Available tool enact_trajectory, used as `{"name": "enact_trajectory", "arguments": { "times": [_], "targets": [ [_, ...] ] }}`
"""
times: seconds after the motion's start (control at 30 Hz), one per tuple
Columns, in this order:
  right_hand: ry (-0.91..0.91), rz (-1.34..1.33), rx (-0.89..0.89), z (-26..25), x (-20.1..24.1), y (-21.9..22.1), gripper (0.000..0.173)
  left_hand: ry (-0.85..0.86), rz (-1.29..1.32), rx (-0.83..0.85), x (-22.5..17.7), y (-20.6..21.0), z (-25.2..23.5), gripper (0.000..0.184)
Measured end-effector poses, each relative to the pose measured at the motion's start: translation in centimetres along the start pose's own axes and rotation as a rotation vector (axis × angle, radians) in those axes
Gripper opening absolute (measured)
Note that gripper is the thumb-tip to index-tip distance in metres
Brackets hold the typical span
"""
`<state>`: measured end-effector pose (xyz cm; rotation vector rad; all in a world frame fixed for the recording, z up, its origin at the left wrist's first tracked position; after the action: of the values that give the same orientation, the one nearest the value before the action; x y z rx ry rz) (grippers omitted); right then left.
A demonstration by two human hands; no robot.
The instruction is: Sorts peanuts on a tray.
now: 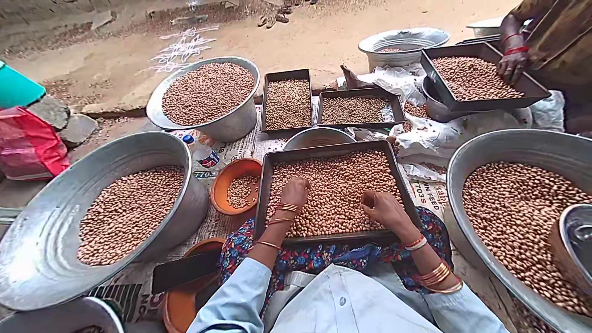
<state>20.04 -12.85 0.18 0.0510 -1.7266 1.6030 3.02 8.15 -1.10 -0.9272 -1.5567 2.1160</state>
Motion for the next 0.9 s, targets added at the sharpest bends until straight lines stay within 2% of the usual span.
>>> {"name": "enact_trajectory", "arguments": {
  "times": [0.07,0.23,0.3,0.43,0.6,0.73,0.83,0.9],
  "targets": [
    [0.023,-0.017,0.010,-0.2,0.4,0.1,0.022,-0.015,0.067,-0.021,0.4,-0.2,0.0,0.025],
    [-0.015,-0.257,0.036,-1.7,3.4,1.6,0.018,-0.197,0.504,-0.225,4.2,-2.3,0.9,0.019],
    [-0.084,-0.219,0.077,-2.5,5.5,2.7,0.020,-0.220,0.441,-0.278,5.0,-3.1,1.2,0.019],
    [-0.227,0.015,0.105,-3.9,9.1,5.4,0.026,-0.166,0.162,-0.190,4.1,-3.4,1.2,0.026],
    [-0.190,0.188,0.173,-4.1,10.5,7.3,0.030,-0.104,0.001,-0.029,2.4,-1.7,0.6,0.031],
    [-0.181,0.138,0.171,-4.1,9.5,7.3,0.029,-0.106,-0.005,0.002,2.7,-0.9,0.3,0.031],
    [-0.202,0.113,0.185,-4.3,9.4,6.0,0.025,-0.106,0.283,-0.077,3.6,-1.5,0.7,0.026],
    [-0.243,0.069,0.169,-4.1,10.5,4.3,0.024,-0.077,0.578,0.014,3.5,-1.3,1.3,0.026]
  ]
}}
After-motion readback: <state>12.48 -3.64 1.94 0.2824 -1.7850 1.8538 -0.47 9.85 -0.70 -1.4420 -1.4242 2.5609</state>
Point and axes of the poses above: each hand's wrist, its own z-axis away from the middle knuckle, its own y-axis out of the palm, x = y × z, the point moved 4 cm from there along -z, towards the middle knuckle, and after that the axes turned 9 degrees about -x, right-handed, at the moved point
